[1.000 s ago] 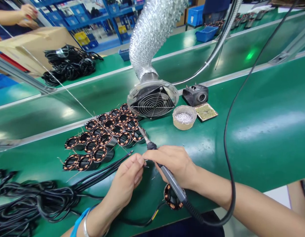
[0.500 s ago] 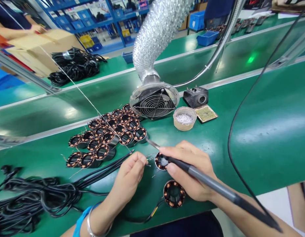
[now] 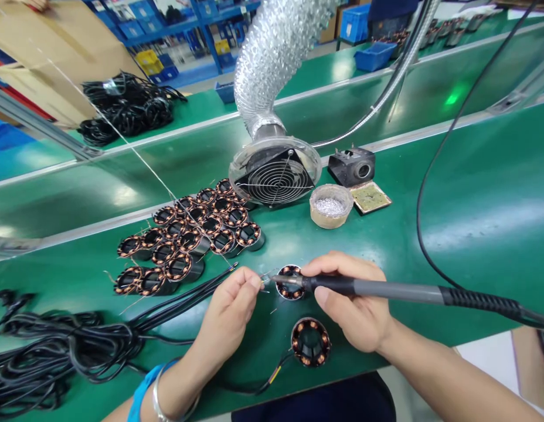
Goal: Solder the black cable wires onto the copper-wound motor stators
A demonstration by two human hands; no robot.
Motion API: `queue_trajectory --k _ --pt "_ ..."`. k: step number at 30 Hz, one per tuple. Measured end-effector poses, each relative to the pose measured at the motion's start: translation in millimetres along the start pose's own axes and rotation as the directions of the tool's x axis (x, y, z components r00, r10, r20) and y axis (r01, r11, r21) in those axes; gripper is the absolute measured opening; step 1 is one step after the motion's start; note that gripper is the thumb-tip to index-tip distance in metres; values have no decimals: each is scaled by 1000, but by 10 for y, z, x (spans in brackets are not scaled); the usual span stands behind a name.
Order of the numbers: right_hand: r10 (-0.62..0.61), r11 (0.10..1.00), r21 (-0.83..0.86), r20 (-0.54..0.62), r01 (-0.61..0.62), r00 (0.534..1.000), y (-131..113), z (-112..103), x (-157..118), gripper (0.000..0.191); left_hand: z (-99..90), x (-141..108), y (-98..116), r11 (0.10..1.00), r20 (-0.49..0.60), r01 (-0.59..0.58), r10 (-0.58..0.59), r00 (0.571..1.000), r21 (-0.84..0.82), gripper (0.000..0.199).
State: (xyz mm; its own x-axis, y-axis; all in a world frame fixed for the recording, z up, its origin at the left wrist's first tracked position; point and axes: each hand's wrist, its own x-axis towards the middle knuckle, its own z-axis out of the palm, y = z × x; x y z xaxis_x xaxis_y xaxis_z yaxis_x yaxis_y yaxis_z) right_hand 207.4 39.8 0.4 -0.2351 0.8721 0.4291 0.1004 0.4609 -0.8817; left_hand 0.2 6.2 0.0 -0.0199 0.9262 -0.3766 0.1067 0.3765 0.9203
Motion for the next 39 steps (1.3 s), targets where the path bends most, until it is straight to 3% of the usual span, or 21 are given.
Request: queue_trajectory --k 11,19,39 --pt "-71 993 -81 113 81 991 -166 21 39 23 13 -17 14 999 4 -31 30 1000 45 27" --pt "-273 948 -135 123 289 954 -217 128 7 30 18 -30 44 998 2 -41 41 999 40 27" --pt "-286 951 -107 49 290 957 -206 82 10 36 14 -28 -7 997 18 -43 42 999 69 27"
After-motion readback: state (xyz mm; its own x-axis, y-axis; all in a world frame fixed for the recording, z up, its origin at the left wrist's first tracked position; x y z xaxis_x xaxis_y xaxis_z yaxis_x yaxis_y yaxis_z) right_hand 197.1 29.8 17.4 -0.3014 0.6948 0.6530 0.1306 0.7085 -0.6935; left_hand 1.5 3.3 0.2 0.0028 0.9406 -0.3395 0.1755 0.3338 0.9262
